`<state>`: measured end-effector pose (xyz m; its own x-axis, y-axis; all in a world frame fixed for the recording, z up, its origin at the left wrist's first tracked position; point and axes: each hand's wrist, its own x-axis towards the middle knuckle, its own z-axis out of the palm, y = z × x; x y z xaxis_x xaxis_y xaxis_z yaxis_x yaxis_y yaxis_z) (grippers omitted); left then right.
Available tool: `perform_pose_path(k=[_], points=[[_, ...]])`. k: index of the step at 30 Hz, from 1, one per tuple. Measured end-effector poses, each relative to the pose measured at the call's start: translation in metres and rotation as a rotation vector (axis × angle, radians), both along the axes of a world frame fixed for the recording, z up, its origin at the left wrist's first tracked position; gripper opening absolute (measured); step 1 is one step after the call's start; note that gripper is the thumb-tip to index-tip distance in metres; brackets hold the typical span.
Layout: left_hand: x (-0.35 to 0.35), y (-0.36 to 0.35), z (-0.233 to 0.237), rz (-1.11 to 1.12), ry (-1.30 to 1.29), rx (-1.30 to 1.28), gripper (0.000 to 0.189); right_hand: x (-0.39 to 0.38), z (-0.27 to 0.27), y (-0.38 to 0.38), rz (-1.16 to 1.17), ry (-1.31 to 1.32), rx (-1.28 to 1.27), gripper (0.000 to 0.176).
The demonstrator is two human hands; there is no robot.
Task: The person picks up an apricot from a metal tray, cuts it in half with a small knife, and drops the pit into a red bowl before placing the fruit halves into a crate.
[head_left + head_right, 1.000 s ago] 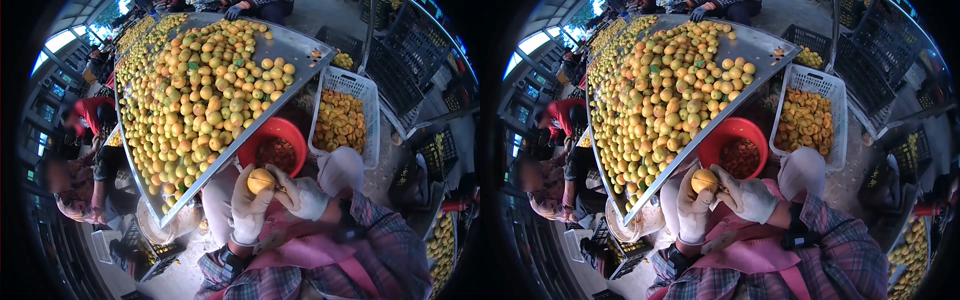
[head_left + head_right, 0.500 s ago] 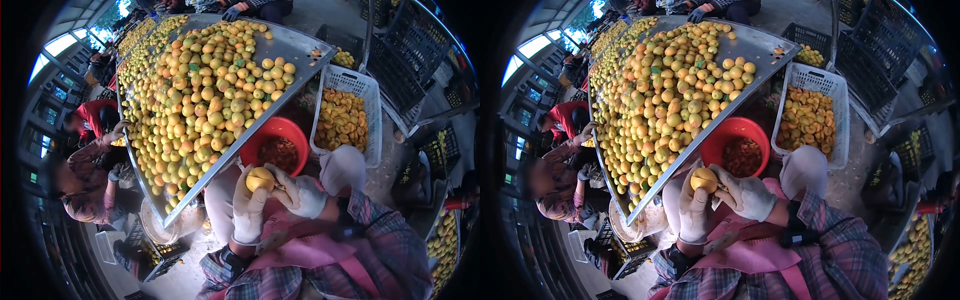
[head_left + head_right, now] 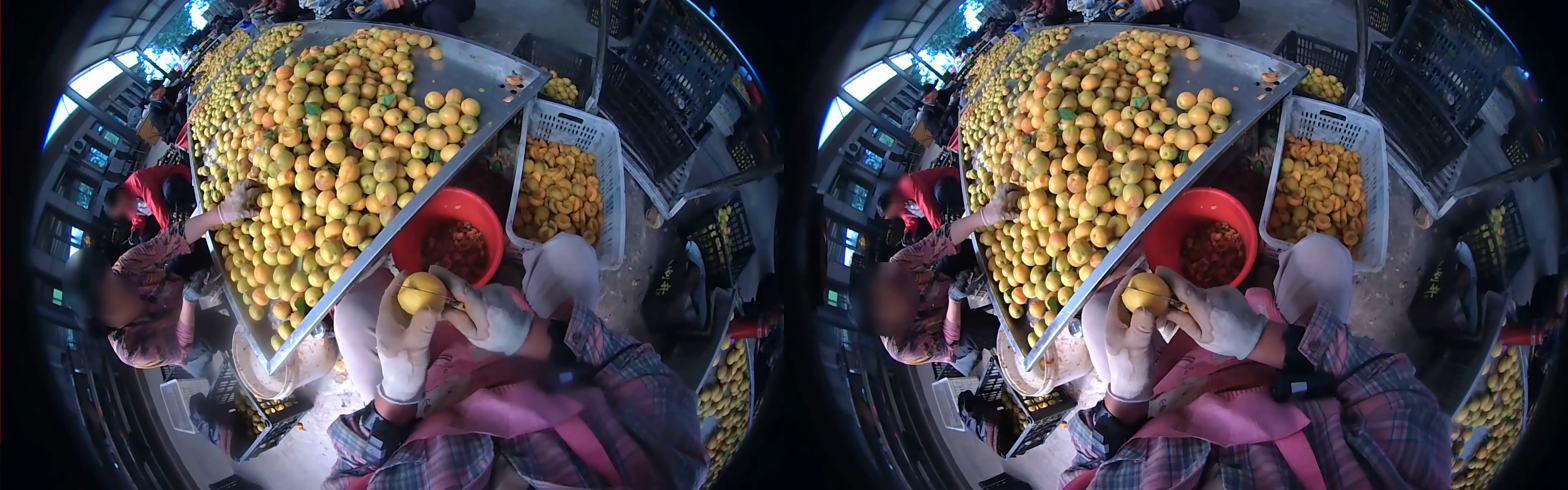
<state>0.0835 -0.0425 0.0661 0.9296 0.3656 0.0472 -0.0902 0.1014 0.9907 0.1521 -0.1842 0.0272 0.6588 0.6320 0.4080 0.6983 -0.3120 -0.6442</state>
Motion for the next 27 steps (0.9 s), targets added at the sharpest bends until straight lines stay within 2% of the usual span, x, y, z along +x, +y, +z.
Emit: perform_pose_path(k=[2,4,6,7,8,11,13,14,16,18,20,21,23,27], points=[[0.0,0.011,-0.007,-0.176,0.153,-0.362,0.059,0.001,-0.004,0.002,0.015,0.058,0.006,0.064],[0.001,0.008,-0.011,-0.158,0.135,-0.353,0.061,0.001,-0.005,0.002,0.009,0.024,0.009,0.063],[0.001,0.002,-0.007,0.025,0.136,0.196,0.063,0.0,-0.005,0.0,-0.001,0.0,0.007,0.063],[0.003,0.004,-0.013,0.053,0.107,0.376,0.064,0.003,-0.002,-0.002,0.026,0.038,-0.057,0.062],[0.002,0.006,-0.014,0.05,0.104,0.375,0.064,0.006,0.0,-0.003,0.053,0.073,-0.119,0.061],[-0.001,0.007,-0.01,-0.005,0.112,0.27,0.062,0.006,0.0,-0.001,0.042,0.015,-0.021,0.06],[-0.002,0.004,-0.007,0.009,0.087,0.015,0.061,0.005,-0.004,0.002,0.047,0.034,0.01,0.06],[-0.002,0.005,-0.009,0.01,0.087,0.015,0.061,0.005,-0.006,0.003,0.049,0.05,0.04,0.06],[-0.002,0.01,-0.016,-0.153,0.13,-0.419,0.056,0.002,-0.012,0.003,0.029,0.039,0.046,0.059],[-0.001,0.009,-0.014,-0.161,0.15,-0.369,0.052,0.0,-0.013,0.004,0.006,0.028,0.051,0.059],[0.0,0.005,-0.01,-0.088,0.161,-0.051,0.055,-0.003,-0.014,0.005,-0.023,0.046,0.044,0.06],[0.0,0.004,-0.01,-0.092,0.161,-0.052,0.055,-0.003,-0.014,0.003,-0.026,0.046,0.043,0.06],[-0.001,0.005,-0.009,-0.036,0.165,0.236,0.058,0.002,-0.015,0.002,0.035,0.061,-0.04,0.061],[-0.004,0.009,-0.007,-0.122,0.148,0.196,0.058,0.005,-0.007,-0.001,0.049,0.027,-0.055,0.062]])
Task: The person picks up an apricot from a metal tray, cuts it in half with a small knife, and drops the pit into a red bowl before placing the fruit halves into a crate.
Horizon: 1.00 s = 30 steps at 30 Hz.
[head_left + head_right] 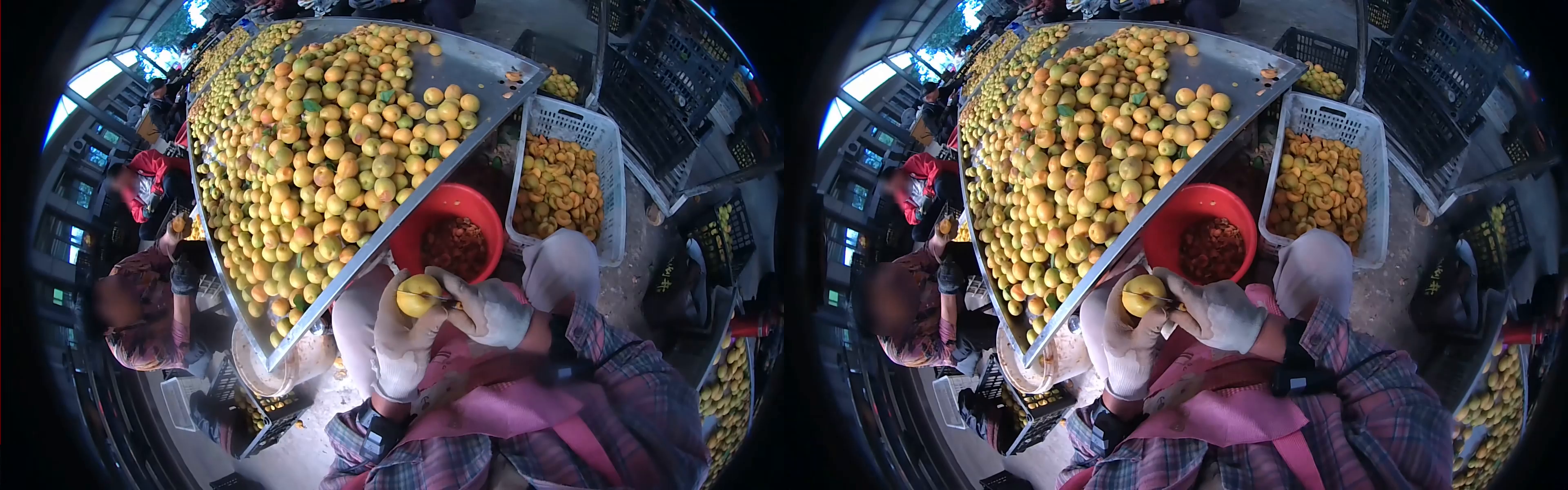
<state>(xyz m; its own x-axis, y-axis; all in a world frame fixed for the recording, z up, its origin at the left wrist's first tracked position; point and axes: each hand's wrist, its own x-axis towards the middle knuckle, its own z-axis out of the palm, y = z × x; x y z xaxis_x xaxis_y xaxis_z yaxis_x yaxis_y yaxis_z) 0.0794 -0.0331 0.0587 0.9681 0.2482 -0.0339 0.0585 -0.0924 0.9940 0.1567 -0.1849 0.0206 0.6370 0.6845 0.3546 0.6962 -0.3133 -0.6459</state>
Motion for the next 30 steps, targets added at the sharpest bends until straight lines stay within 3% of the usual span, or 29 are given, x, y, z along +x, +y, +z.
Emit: perform_pose_path(k=[2,6,7,9,10,15,17,20,22,24,27,30], points=[[-0.002,0.0,-0.006,-0.006,-0.107,-0.369,0.061,0.0,0.003,0.001,-0.015,-0.008,0.007,0.064],[0.001,-0.002,-0.013,0.017,0.039,-0.627,0.064,-0.003,-0.002,0.002,-0.04,-0.013,-0.043,0.066],[0.001,-0.005,-0.011,0.02,0.04,-0.626,0.064,-0.004,-0.004,0.001,-0.043,-0.02,-0.053,0.065],[0.002,-0.01,-0.007,0.127,0.006,-0.107,0.059,-0.004,-0.008,0.002,-0.056,-0.021,-0.064,0.065],[0.004,-0.007,-0.007,0.121,0.022,0.008,0.061,-0.002,-0.01,0.003,-0.026,0.032,-0.077,0.065],[0.002,-0.003,-0.017,0.083,-0.01,-0.198,0.062,-0.005,-0.02,0.009,-0.044,0.078,0.077,0.064],[0.003,-0.006,-0.016,0.095,-0.023,-0.254,0.053,-0.005,-0.013,0.009,-0.045,0.159,-0.058,0.063],[0.006,0.0,-0.019,0.112,0.064,-0.141,0.042,-0.005,-0.005,0.009,-0.031,0.173,-0.092,0.06],[0.006,0.0,-0.015,0.105,0.085,-0.064,0.042,-0.001,-0.007,0.008,-0.019,0.199,-0.055,0.062],[0.004,-0.001,-0.015,0.05,0.097,-0.027,0.043,0.004,-0.017,0.009,0.122,0.284,0.207,0.074],[0.002,-0.006,-0.025,-0.034,0.091,-0.168,0.041,0.013,-0.01,0.006,0.254,0.447,0.08,0.08],[0.0,0.001,-0.04,-0.064,0.077,-0.019,0.047,0.016,-0.025,0.006,0.341,0.501,0.188,0.074]])
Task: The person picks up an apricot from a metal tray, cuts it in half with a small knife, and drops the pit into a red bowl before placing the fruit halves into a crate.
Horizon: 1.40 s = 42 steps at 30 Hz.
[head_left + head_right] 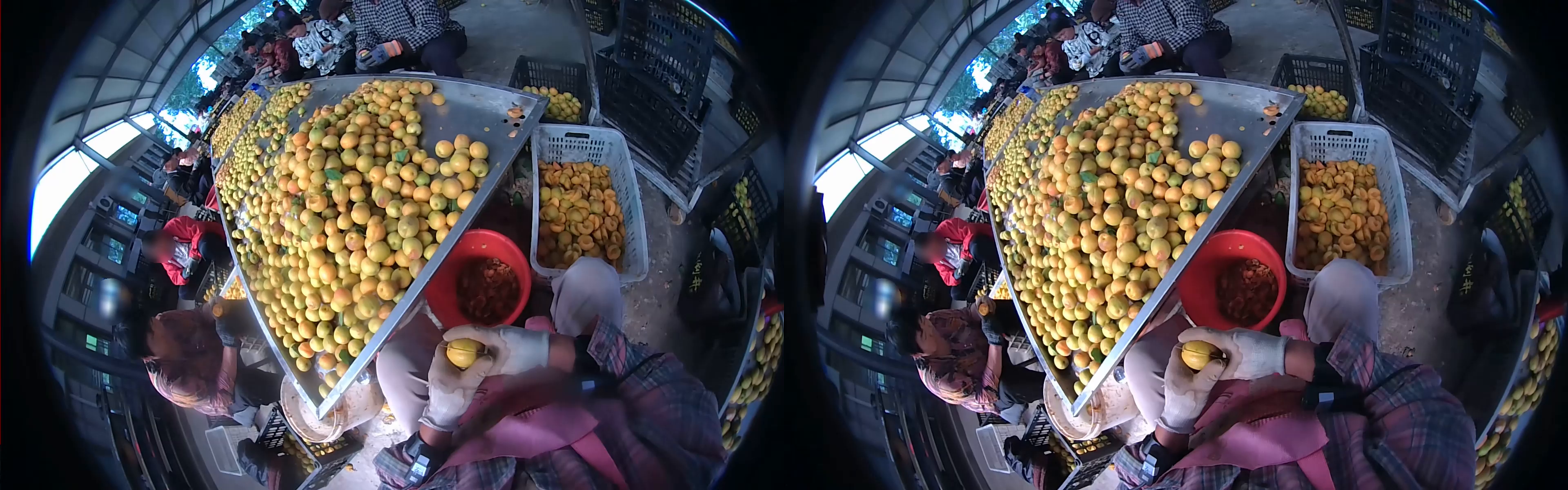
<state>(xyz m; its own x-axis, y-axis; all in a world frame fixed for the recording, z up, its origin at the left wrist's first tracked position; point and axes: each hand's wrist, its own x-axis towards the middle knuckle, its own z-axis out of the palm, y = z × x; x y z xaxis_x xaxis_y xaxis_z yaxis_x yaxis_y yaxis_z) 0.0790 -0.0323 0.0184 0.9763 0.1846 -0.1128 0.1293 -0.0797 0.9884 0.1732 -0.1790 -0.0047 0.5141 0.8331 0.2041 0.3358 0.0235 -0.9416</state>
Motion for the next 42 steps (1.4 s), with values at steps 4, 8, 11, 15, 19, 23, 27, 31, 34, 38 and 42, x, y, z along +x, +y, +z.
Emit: perform_pose_path(k=[4,8,11,15,19,23,27,31,34,38,42], points=[[0.0,-0.004,0.008,0.013,0.028,0.169,0.049,-0.002,0.016,-0.007,0.087,0.15,-0.091,0.064],[0.001,-0.003,0.009,-0.037,-0.045,0.217,0.04,-0.005,0.008,-0.006,0.114,0.16,-0.095,0.058],[0.0,-0.006,0.027,-0.133,-0.082,0.137,0.028,-0.007,-0.002,-0.004,0.134,0.122,-0.011,0.059],[-0.009,-0.004,0.021,-0.167,-0.137,0.193,0.029,-0.007,0.029,-0.016,0.219,0.244,-0.276,0.067],[-0.016,-0.008,0.026,-0.17,-0.105,0.164,0.03,-0.021,0.0,-0.02,0.224,0.201,-0.266,0.069],[-0.022,-0.008,0.027,-0.2,-0.129,0.134,0.034,-0.029,-0.024,-0.021,0.244,0.017,-0.083,0.073],[-0.03,-0.007,0.032,-0.295,-0.174,0.209,0.035,-0.041,-0.01,-0.03,0.12,-0.07,0.02,0.054],[-0.035,-0.005,0.032,-0.346,-0.164,0.281,0.038,-0.034,0.023,-0.036,0.226,-0.013,0.006,0.071],[-0.036,-0.004,0.027,-0.401,-0.125,0.316,0.046,-0.037,0.017,-0.035,0.266,0.109,-0.078,0.074],[-0.026,-0.005,0.019,-0.256,0.001,-0.114,0.057,-0.023,0.025,-0.027,0.142,0.113,0.018,0.077],[-0.024,-0.007,0.023,-0.166,0.1,-0.25,0.053,-0.026,0.019,-0.023,-0.025,0.073,0.041,0.082]])
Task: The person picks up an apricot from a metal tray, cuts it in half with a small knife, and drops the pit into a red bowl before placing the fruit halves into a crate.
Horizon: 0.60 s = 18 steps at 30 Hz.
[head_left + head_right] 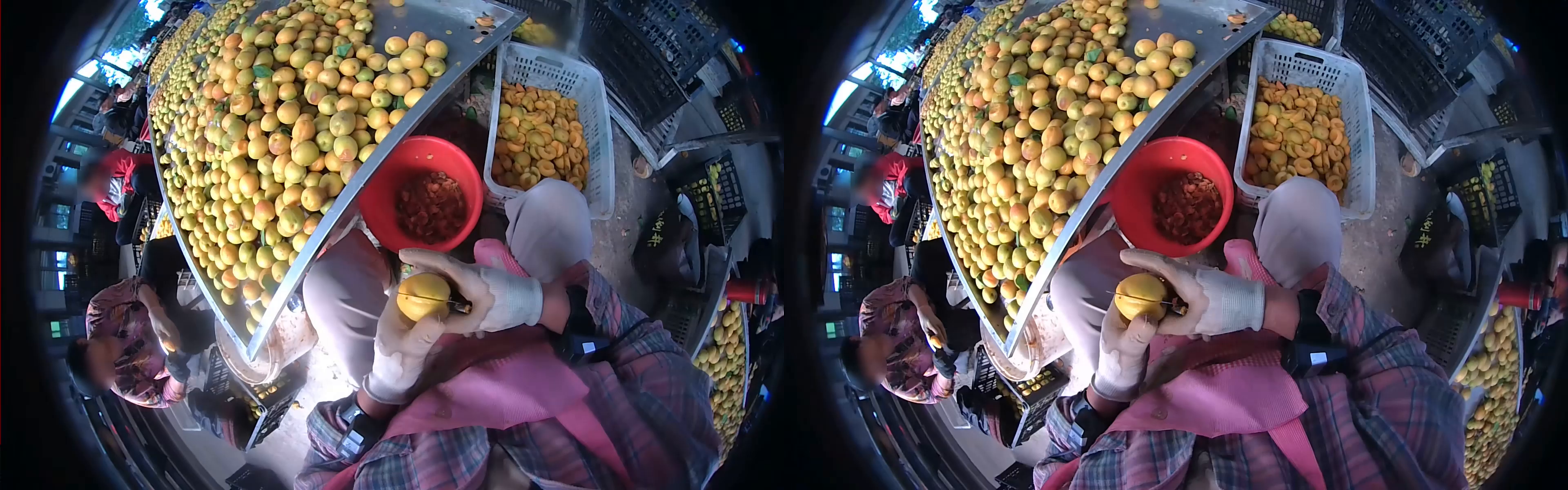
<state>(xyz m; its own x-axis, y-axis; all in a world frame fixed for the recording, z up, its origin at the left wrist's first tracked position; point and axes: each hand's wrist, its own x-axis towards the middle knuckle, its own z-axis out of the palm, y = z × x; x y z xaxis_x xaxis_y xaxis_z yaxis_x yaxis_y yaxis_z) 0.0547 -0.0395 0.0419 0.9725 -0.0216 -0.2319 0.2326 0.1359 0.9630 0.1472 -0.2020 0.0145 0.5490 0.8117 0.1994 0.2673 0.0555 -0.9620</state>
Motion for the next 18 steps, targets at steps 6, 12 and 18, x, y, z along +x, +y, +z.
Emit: perform_pose_path(k=[6,12,18], points=[[0.006,0.002,-0.004,-0.057,-0.095,0.236,0.071,0.0,-0.001,-0.008,0.11,0.225,-0.029,0.097],[0.007,0.001,-0.007,-0.026,-0.069,0.06,0.078,-0.003,-0.015,-0.003,0.076,0.073,-0.038,0.099],[0.007,-0.002,-0.003,-0.017,-0.021,-0.046,0.066,-0.003,0.001,0.002,0.026,-0.046,-0.032,0.083]])
